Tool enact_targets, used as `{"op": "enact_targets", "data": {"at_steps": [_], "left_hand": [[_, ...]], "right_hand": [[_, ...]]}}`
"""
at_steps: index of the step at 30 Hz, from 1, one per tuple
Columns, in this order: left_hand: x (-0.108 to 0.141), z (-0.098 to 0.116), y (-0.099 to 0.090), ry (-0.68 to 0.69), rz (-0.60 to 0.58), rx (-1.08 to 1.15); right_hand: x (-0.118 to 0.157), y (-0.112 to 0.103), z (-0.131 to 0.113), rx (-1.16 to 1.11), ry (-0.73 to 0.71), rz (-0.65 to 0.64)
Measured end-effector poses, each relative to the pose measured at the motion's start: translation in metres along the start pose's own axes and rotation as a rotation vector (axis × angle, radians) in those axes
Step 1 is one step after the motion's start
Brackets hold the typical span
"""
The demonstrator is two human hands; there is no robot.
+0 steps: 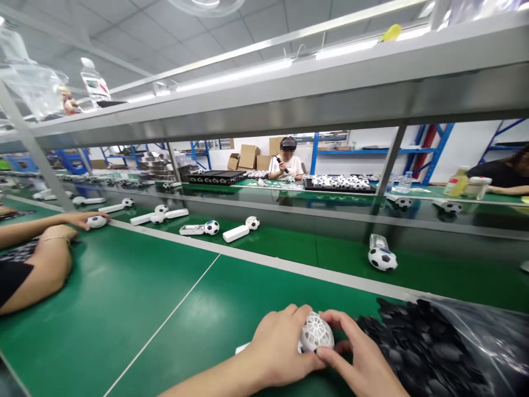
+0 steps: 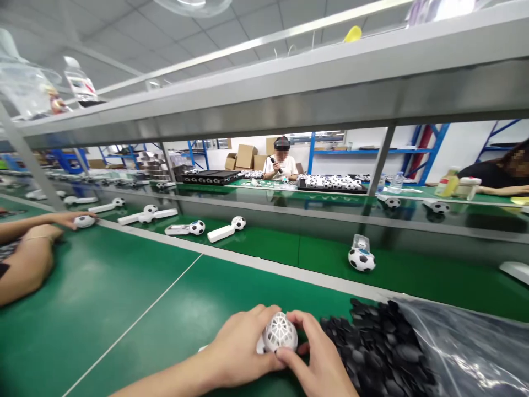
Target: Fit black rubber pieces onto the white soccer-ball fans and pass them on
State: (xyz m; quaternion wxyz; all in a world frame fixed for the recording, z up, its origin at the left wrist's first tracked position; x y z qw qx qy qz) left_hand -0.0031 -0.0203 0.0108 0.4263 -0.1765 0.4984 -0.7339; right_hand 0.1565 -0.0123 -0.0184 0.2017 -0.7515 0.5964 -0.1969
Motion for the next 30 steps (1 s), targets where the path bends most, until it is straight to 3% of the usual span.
{"op": "enact_targets", "data": {"at_steps": [3,8,10,13,16,21,26,30], "left_hand": [[-0.001,0.0,0.002,0.051,-0.019,-0.034],[0.001,-0.008,0.0,0.107,-0.04,-0.157],[0.002,-0.011,-0.003,0.134,-0.004,-0.222],[0.001,-0.014,-0.005,0.199,0.044,-0.232],[-0.001,-0.015,-0.002,0.242,0.055,-0.167],[-0.003,-0.014,0.004,0.244,0.06,-0.168],[-0.008,-0.023,0.011,0.24,0.087,-0.213],[-0.012,-0.029,0.011,0.252,0.046,-0.205]], "right_hand": [[-0.006,-0.014,0.002,0.18,0.03,0.033],[-0.014,-0.04,0.025,0.763,0.107,0.334],[-0.017,-0.042,0.036,0.856,0.103,0.322],[-0.016,-0.039,0.04,0.849,0.053,0.208],[-0.009,-0.037,0.025,0.83,0.012,0.142],[0.002,-0.04,0.001,0.8,-0.012,0.119],[0.002,-0.048,-0.001,0.817,0.004,0.229],[0.003,-0.043,-0.004,0.702,-0.017,0.163]]}}
Point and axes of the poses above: each hand's wrist, its own x-axis away from the middle knuckle, its own y-axis out of the palm, z = x × y, the point moved 2 cm from there along -x, towards the middle knuckle, and after that the axes turned 15 degrees about y, right-handed, at the moved point
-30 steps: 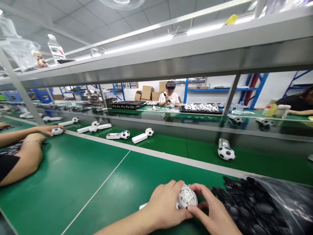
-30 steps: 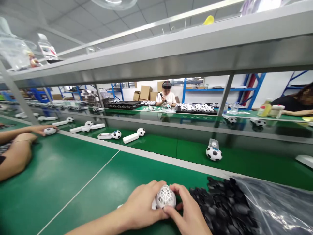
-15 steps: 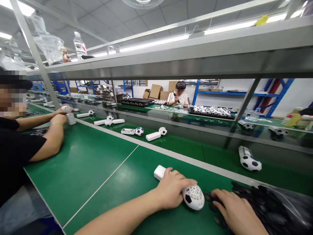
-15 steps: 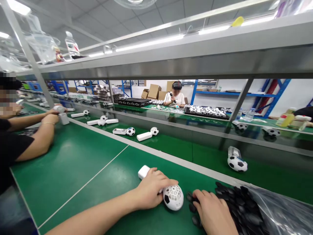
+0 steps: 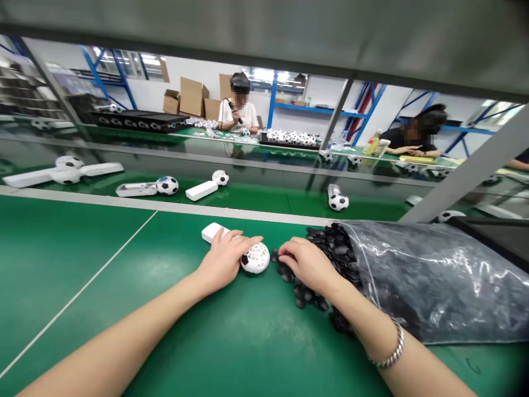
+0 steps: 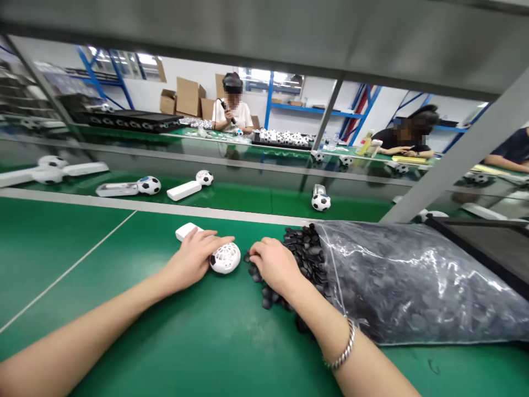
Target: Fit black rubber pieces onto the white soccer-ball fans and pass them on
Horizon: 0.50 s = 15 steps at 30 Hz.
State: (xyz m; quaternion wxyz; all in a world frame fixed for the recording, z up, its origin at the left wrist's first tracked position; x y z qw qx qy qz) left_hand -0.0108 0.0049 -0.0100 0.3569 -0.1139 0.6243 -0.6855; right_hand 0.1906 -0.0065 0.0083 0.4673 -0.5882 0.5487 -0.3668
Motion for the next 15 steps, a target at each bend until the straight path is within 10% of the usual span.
{"op": "enact_targets", "data": {"at_steps": [15], "left_hand": [[-0.004,0.002,-0.006,0.011,0.009,0.143]], "right_hand": [[-0.006,0.02,0.002,-0.159,0.029,-0.127]]}}
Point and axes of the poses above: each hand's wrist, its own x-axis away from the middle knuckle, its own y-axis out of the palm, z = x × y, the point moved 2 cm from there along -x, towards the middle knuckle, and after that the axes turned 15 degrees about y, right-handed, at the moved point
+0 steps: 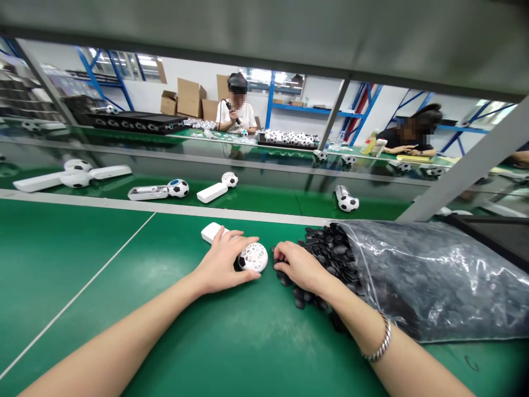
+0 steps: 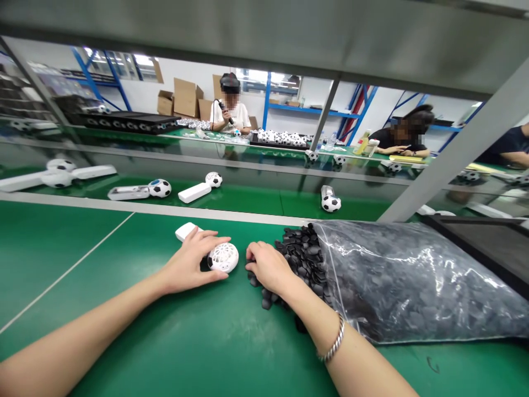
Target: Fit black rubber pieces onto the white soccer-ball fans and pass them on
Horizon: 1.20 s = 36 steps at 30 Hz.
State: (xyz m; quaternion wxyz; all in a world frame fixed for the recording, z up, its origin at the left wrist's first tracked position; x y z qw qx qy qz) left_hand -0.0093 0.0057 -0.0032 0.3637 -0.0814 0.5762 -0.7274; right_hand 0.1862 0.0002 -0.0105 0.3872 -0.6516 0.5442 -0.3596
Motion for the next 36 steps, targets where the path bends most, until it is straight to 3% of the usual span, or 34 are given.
{"op": "enact_targets", "data": {"at_steps": [4,9,14,18,25,28,36], "left_hand": [[0.001,-0.002,0.0,-0.022,0.025,-0.011],[0.001,-0.001,0.0,-0.023,0.024,-0.008],[0.001,-0.001,-0.001,-0.032,0.003,0.042],[0.002,-0.001,0.0,-0.053,0.02,0.063],[-0.001,0.001,0.001,-0.08,0.049,0.071],[-0.002,0.004,0.0,-0.071,0.07,0.075],[-0.001,0.005,-0.003,-0.027,0.056,0.077]], "right_hand": [[0.006,-0.008,-0.005,-0.107,-0.05,0.016],[0.016,-0.017,-0.022,-0.235,-0.224,0.063],[0.019,-0.009,-0.031,-0.123,-0.287,0.081],[0.017,-0.002,-0.032,-0.123,-0.255,0.107],[0.007,0.005,-0.026,-0.509,-0.092,0.051],[0.005,0.01,-0.023,-0.566,-0.034,-0.001],[0.0,0.008,-0.019,-0.592,-0.068,-0.044]]}}
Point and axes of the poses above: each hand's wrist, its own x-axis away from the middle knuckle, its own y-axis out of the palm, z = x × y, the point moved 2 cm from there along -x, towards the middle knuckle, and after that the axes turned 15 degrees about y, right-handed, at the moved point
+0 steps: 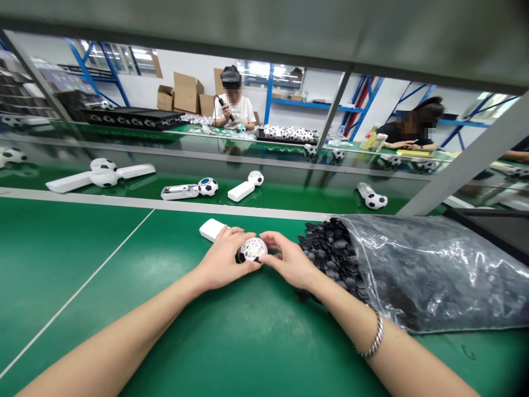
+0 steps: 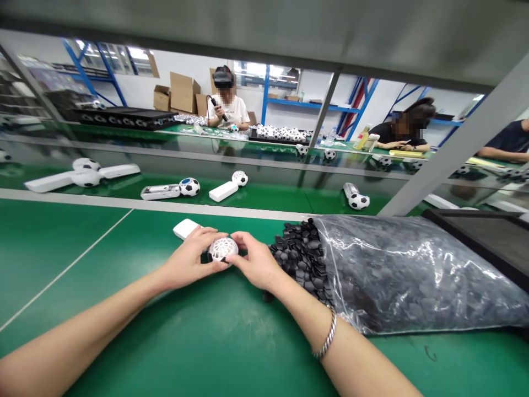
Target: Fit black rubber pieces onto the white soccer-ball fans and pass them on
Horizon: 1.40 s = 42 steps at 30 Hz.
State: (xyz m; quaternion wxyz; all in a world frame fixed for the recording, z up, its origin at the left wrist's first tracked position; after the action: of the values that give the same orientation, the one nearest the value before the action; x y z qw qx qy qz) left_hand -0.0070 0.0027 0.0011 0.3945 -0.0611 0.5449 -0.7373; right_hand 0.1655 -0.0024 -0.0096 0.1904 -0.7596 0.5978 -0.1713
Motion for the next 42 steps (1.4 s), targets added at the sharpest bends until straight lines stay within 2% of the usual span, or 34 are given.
{"op": "enact_targets", "data": {"at_steps": [4,5,7,11,16,19,21,24,26,30,33,36,39,42], "left_hand": [[0.001,-0.001,0.002,0.009,0.006,0.018],[0.001,-0.001,0.003,0.009,0.004,0.024],[0.001,-0.002,0.005,0.012,0.0,0.037],[0.001,-0.005,0.006,0.057,0.013,0.035],[0.003,-0.001,0.01,0.091,-0.039,0.015],[0.005,0.003,0.011,-0.019,0.022,-0.047],[0.005,0.004,0.01,-0.054,0.072,-0.053],[0.005,0.0,0.006,0.023,0.026,0.064],[0.005,-0.004,0.002,0.066,-0.026,0.18],[0.007,-0.006,0.001,0.053,-0.055,0.307],[0.007,-0.003,0.006,0.06,-0.02,0.315],[0.006,-0.001,0.011,0.055,-0.001,0.328],[0.005,0.0,0.012,0.036,0.034,0.335],[0.005,0.002,0.012,0.015,0.063,0.333]], "right_hand": [[-0.011,-0.028,0.008,0.219,-0.007,0.305],[-0.012,-0.033,0.011,0.297,-0.013,0.348],[-0.013,-0.035,0.015,0.449,-0.018,0.335],[-0.01,-0.02,0.017,0.705,-0.021,0.228],[-0.01,-0.007,0.013,0.972,-0.093,0.237],[-0.009,-0.011,0.014,0.91,-0.086,0.249],[-0.007,-0.015,0.013,0.746,-0.071,0.217],[0.001,-0.021,0.007,0.428,-0.051,0.127],[0.008,-0.024,-0.001,0.316,-0.079,0.095],[0.02,-0.022,-0.017,0.319,-0.255,0.026],[0.025,-0.015,-0.022,0.44,-0.404,-0.002],[0.026,-0.005,-0.023,0.593,-0.529,0.033],[0.024,0.001,-0.022,0.611,-0.563,0.061],[0.02,0.003,-0.019,0.495,-0.486,0.09]]}}
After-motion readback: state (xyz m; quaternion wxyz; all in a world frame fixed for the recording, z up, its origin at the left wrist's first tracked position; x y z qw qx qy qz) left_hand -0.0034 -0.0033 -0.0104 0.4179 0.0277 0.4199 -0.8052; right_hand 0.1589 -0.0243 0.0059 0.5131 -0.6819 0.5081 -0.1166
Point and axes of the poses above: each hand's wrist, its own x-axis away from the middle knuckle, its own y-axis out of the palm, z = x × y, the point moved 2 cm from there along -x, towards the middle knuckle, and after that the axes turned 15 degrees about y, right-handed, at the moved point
